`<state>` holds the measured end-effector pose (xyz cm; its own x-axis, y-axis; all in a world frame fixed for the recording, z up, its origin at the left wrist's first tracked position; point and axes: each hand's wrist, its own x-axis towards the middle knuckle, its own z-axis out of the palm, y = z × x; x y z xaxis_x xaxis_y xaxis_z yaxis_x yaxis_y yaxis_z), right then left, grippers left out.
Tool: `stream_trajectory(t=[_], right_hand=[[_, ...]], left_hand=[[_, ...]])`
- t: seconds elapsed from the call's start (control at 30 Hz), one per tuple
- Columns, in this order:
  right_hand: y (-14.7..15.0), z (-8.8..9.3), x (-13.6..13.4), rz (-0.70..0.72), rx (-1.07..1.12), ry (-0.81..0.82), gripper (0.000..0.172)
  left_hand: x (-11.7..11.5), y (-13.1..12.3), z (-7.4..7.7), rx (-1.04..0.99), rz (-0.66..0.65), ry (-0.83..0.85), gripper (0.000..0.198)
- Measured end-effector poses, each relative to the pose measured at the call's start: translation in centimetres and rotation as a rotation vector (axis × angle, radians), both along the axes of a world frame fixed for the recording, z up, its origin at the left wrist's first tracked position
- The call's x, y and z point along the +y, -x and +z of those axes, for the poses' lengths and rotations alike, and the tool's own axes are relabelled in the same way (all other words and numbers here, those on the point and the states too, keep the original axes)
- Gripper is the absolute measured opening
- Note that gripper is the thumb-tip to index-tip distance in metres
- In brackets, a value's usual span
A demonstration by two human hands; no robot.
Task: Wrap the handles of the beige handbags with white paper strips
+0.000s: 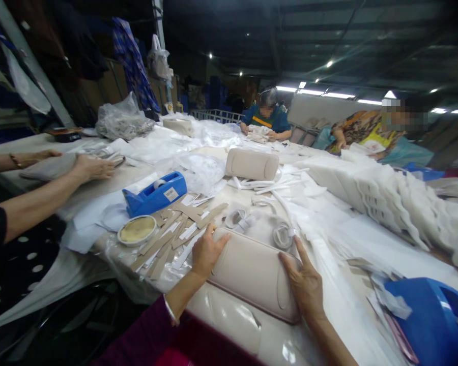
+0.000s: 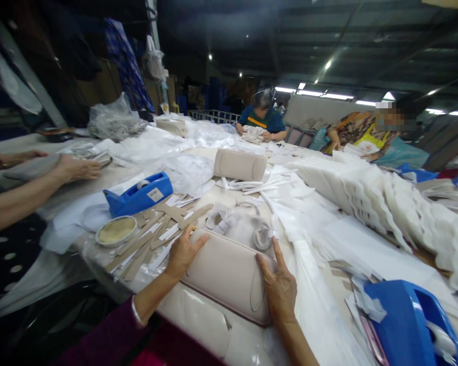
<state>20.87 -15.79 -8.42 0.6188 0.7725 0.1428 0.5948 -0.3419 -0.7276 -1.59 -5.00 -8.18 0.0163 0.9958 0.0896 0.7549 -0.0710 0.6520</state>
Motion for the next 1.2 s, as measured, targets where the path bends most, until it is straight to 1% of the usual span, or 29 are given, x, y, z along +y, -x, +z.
stream_trajectory(t=[0.07, 0.13, 0.17, 0.2, 0.23, 0.3, 0.33, 0.37, 0.4, 0.5, 0.57, 0.63, 0.7, 0.77, 0.83, 0.9, 0.93, 1.03, 1.07, 1.13, 1.2], right_hand=[[-0.1, -0.1, 0.0, 0.006, -0.016, 0.034, 0.072], [-0.2, -0.1, 0.0, 0.008, -0.056, 0.065, 0.071], [-0.3, 0.0, 0.0, 0.010, -0.084, 0.078, 0.071], [-0.3, 0.0, 0.0, 0.011, -0.114, 0.088, 0.071], [-0.3, 0.1, 0.0, 0.014, -0.140, 0.094, 0.071], [-0.3, 0.1, 0.0, 0.023, -0.177, 0.097, 0.072], [-0.3, 0.0, 0.0, 0.029, -0.189, 0.100, 0.071], [-0.4, -0.1, 0.0, 0.036, -0.200, 0.106, 0.071], [-0.4, -0.2, -0.1, 0.051, -0.212, 0.114, 0.070], [-0.7, -0.6, -0.5, 0.109, -0.283, 0.136, 0.063], [-0.9, -0.5, -0.7, 0.145, -0.417, 0.120, 0.058], [-1.0, 0.1, -0.6, 0.138, -0.631, 0.056, 0.053], [-1.1, 1.1, 0.1, 0.122, -0.819, -0.043, 0.048], [-1.0, 2.2, 1.5, 0.156, -0.903, -0.110, 0.041], [-1.1, 3.1, 3.4, 0.271, -0.900, -0.135, 0.037], [-1.7, 3.7, 5.2, 0.353, -0.836, -0.157, 0.039], [-2.2, 3.9, 6.0, 0.355, -0.789, -0.179, 0.039], [-4.0, 4.4, 7.7, 0.280, -0.687, -0.230, 0.037], [-4.4, 4.7, 8.0, 0.293, -0.673, -0.233, 0.036], [-4.5, 5.1, 8.6, 0.405, -0.654, -0.224, 0.036], [-3.5, 5.5, 9.3, 0.562, -0.645, -0.215, 0.039]], left_hand=[[-0.6, -0.2, -0.1, 0.055, 0.003, -0.070, 0.043], [-1.3, -0.5, -0.2, 0.159, 0.017, -0.241, 0.039], [-1.7, -0.9, -0.2, 0.225, -0.007, -0.352, 0.036], [-2.0, -1.3, -0.2, 0.292, -0.082, -0.460, 0.034], [-2.2, -1.9, -0.1, 0.349, -0.218, -0.550, 0.036], [-2.4, -3.3, 0.3, 0.414, -0.587, -0.643, 0.041], [-2.4, -4.0, 0.5, 0.427, -0.737, -0.644, 0.039], [-2.3, -4.7, 0.7, 0.429, -0.822, -0.626, 0.034], [-2.2, -5.3, 0.8, 0.425, -0.849, -0.602, 0.032], [-2.0, -6.3, 0.5, 0.389, -0.777, -0.568, 0.043], [-2.0, -6.3, -0.1, 0.369, -0.748, -0.573, 0.046], [-2.0, -6.1, -0.9, 0.352, -0.718, -0.582, 0.048], [-1.9, -5.9, -1.6, 0.336, -0.685, -0.599, 0.051], [-1.8, -5.9, -2.1, 0.323, -0.670, -0.607, 0.054], [-1.6, -6.0, -2.2, 0.306, -0.677, -0.600, 0.054], [-1.5, -6.1, -2.0, 0.283, -0.688, -0.592, 0.054], [-1.4, -6.1, -1.8, 0.271, -0.688, -0.591, 0.054], [-1.3, -6.1, -1.2, 0.250, -0.700, -0.598, 0.050], [-1.3, -6.1, -1.1, 0.244, -0.708, -0.601, 0.049], [-1.2, -5.9, -0.8, 0.228, -0.726, -0.600, 0.047], [-1.1, -5.8, -0.7, 0.210, -0.739, -0.587, 0.047]])
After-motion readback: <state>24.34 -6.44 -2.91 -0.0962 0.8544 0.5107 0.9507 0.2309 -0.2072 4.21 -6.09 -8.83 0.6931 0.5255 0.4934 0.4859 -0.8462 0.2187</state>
